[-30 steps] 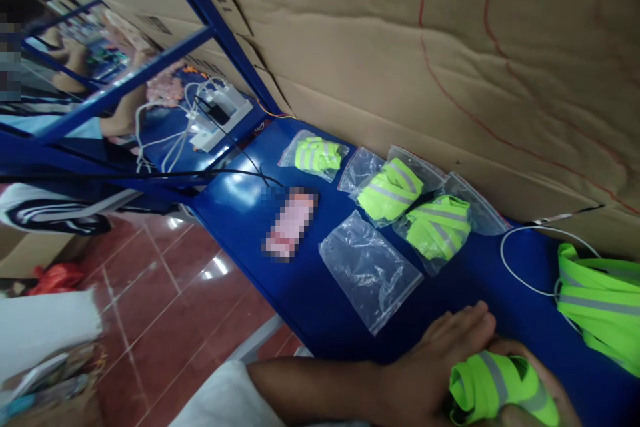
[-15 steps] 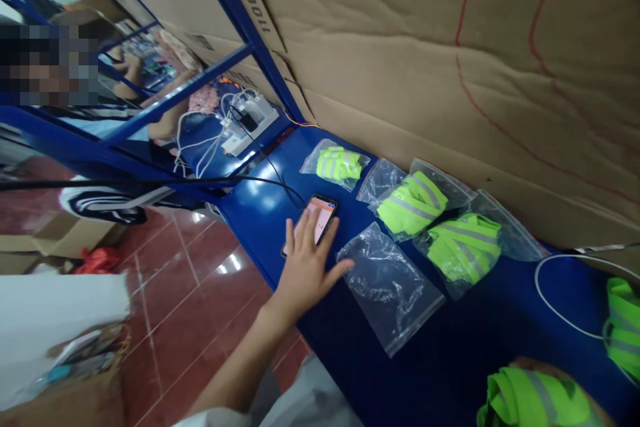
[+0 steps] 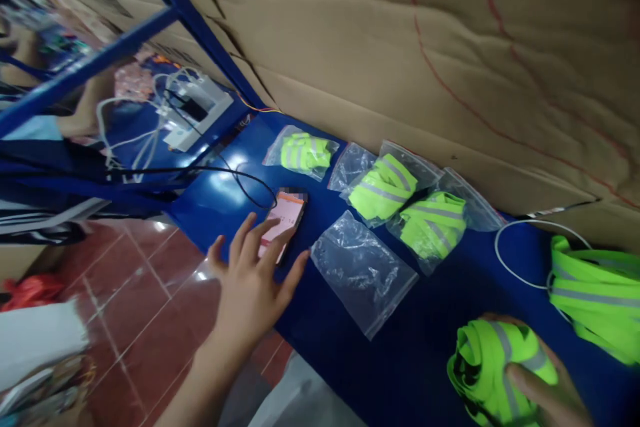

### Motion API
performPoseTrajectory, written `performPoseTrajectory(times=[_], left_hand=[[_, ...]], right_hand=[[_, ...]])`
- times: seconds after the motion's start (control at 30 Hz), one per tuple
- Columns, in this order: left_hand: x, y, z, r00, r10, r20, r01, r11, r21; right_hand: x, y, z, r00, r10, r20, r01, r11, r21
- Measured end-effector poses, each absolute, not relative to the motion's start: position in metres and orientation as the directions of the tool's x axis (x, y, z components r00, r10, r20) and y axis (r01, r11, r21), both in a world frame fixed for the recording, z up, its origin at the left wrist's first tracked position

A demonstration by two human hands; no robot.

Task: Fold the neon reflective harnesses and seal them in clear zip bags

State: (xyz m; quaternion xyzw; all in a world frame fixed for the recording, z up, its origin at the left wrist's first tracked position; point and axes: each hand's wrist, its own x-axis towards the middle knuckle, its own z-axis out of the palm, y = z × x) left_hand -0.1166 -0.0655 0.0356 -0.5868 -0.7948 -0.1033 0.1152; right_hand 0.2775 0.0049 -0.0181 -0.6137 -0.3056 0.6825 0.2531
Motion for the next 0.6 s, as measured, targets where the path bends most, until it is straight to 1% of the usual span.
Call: performPoseTrajectory(times=[0.03, 0.07, 0.1, 0.13, 0.17, 0.23, 0.3, 0.4, 0.5, 0.6], left_hand=[[-0.116, -0.067, 0.042, -0.171, 0.942, 0.288, 0.985, 0.161, 0.056], [-0.114, -0.066, 0.047, -0.023, 0.973, 0.230, 0.995, 0.000, 0.101], [-0.111, -0.062, 0.049, 0.143, 0.978, 0.154, 0.973, -0.167, 0.161], [-0.105, -0.056, 0.050, 0.305, 0.950, 0.067, 0.922, -0.312, 0.231], [-0.098, -0.048, 0.049, 0.441, 0.897, -0.009, 0.857, -0.419, 0.299], [-0.079, -0.026, 0.041, 0.615, 0.783, -0.089, 0.744, -0.540, 0.393], [-0.060, -0.002, 0.031, 0.696, 0.712, -0.089, 0.669, -0.599, 0.440], [-0.041, 0.022, 0.021, 0.734, 0.671, -0.105, 0.650, -0.648, 0.398], [-0.040, 0.028, 0.018, 0.728, 0.678, -0.102, 0.667, -0.665, 0.336], [-0.053, 0.020, 0.014, 0.679, 0.725, -0.116, 0.720, -0.625, 0.302]], right_hand=[[0.273, 0.006, -0.014, -0.114, 0.717, -0.687, 0.020, -0.690, -0.723], [0.270, 0.007, -0.012, -0.110, 0.722, -0.683, 0.011, -0.687, -0.727], [0.267, 0.009, -0.012, -0.107, 0.731, -0.674, -0.002, -0.678, -0.735], [0.265, 0.010, -0.012, -0.106, 0.744, -0.659, -0.021, -0.665, -0.747], [0.263, 0.012, -0.013, -0.104, 0.756, -0.646, -0.043, -0.652, -0.757], [0.260, 0.013, -0.015, -0.092, 0.767, -0.636, -0.082, -0.642, -0.762], [0.255, 0.012, -0.014, -0.068, 0.754, -0.654, -0.103, -0.657, -0.747], [0.248, 0.010, -0.010, -0.022, 0.740, -0.673, -0.114, -0.670, -0.733], [0.248, 0.013, -0.007, -0.001, 0.756, -0.654, -0.089, -0.652, -0.753], [0.253, 0.015, -0.009, -0.028, 0.766, -0.642, -0.048, -0.643, -0.765]])
